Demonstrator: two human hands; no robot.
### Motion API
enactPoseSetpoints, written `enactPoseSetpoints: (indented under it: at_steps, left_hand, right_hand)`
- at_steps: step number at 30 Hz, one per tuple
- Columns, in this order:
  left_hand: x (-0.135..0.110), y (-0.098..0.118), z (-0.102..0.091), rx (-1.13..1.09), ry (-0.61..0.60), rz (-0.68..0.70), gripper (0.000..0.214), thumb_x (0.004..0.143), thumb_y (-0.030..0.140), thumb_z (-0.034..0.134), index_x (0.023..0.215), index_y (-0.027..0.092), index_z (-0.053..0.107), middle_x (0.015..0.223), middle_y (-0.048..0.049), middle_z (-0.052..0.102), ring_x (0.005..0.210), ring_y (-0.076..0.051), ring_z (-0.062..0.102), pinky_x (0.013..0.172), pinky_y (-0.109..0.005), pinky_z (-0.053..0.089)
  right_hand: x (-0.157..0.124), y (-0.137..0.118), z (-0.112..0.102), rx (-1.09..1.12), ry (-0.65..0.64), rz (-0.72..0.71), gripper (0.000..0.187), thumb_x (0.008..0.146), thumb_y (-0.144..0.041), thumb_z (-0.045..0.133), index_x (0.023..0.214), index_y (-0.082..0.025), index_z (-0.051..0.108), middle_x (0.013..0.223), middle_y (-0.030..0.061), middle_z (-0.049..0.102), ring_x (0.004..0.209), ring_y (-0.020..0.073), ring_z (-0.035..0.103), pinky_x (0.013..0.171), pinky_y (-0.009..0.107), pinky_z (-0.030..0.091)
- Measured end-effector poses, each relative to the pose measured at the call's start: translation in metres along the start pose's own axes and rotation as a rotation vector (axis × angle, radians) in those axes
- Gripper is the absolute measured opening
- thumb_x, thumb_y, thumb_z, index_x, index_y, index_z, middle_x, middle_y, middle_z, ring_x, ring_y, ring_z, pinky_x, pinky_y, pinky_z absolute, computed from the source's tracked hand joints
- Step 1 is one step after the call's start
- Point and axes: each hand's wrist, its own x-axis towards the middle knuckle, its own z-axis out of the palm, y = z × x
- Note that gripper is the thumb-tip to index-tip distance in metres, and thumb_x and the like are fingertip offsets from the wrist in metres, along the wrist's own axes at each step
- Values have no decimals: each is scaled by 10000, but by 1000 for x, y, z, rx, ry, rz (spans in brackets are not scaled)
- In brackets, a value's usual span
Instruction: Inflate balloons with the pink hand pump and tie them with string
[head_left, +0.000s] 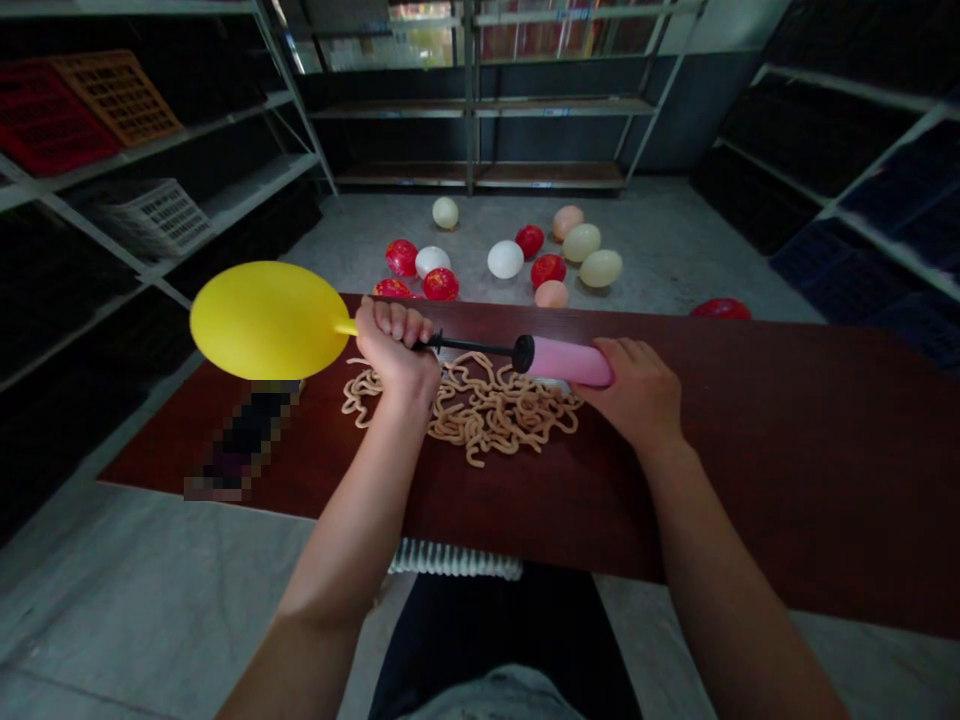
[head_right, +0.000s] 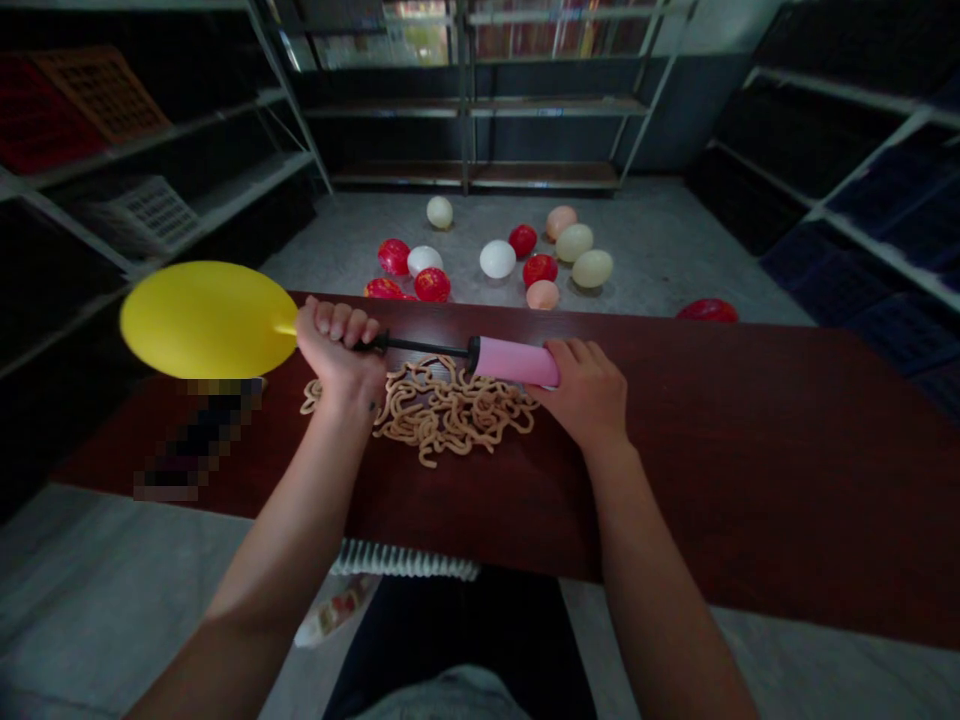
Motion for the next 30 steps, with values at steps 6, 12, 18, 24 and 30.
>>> enactPoseSetpoints:
  at_steps: [6,12,18,24,30]
  left_hand:
    - [-17,-22,3,44,-47,-66,471,983,257,398,554,195,214,455,76,178,351,-60,172,387,-225,188]
    - [-27,-41,2,24,-89,-132,481,980,249,404,534,198,231,442,73,179,341,-67,176,377,-238,185]
    - [-18,-37,0,24,-38,-171,449,972,225,385,549,198,236,447,71,193,344,-66,190,383,-234,202]
    - [4,-32,-11,-13,15,-156,424,953,224,426,574,202,237,462,79,204,344,-59,197,399,-231,213]
    - [25,-17,-19,-61,62,-125,396,946,207,407,590,209,234,470,79,206,347,-62,195,401,-235,209]
  right_hand:
    - [0,-28,-4,33,-69,-11,409,789,-525,649,1018,-186,630,929,92,684,849,250,601,662,319,364]
    - [-1,-40,-3,92,-142,1,452,796,-591,614,981,-179,642,865,96,701,754,233,604,597,304,300]
    - [3,-36,-4,81,-90,-30,444,859,-592,551,1012,-186,647,920,93,708,820,229,607,655,314,346]
    - [5,-30,2,-32,-51,-58,429,872,-551,559,1109,-202,637,946,92,693,874,240,573,680,323,354]
    - [3,-7,4,-83,-22,-15,449,872,-528,551,1149,-184,629,1042,117,686,919,268,560,735,345,359]
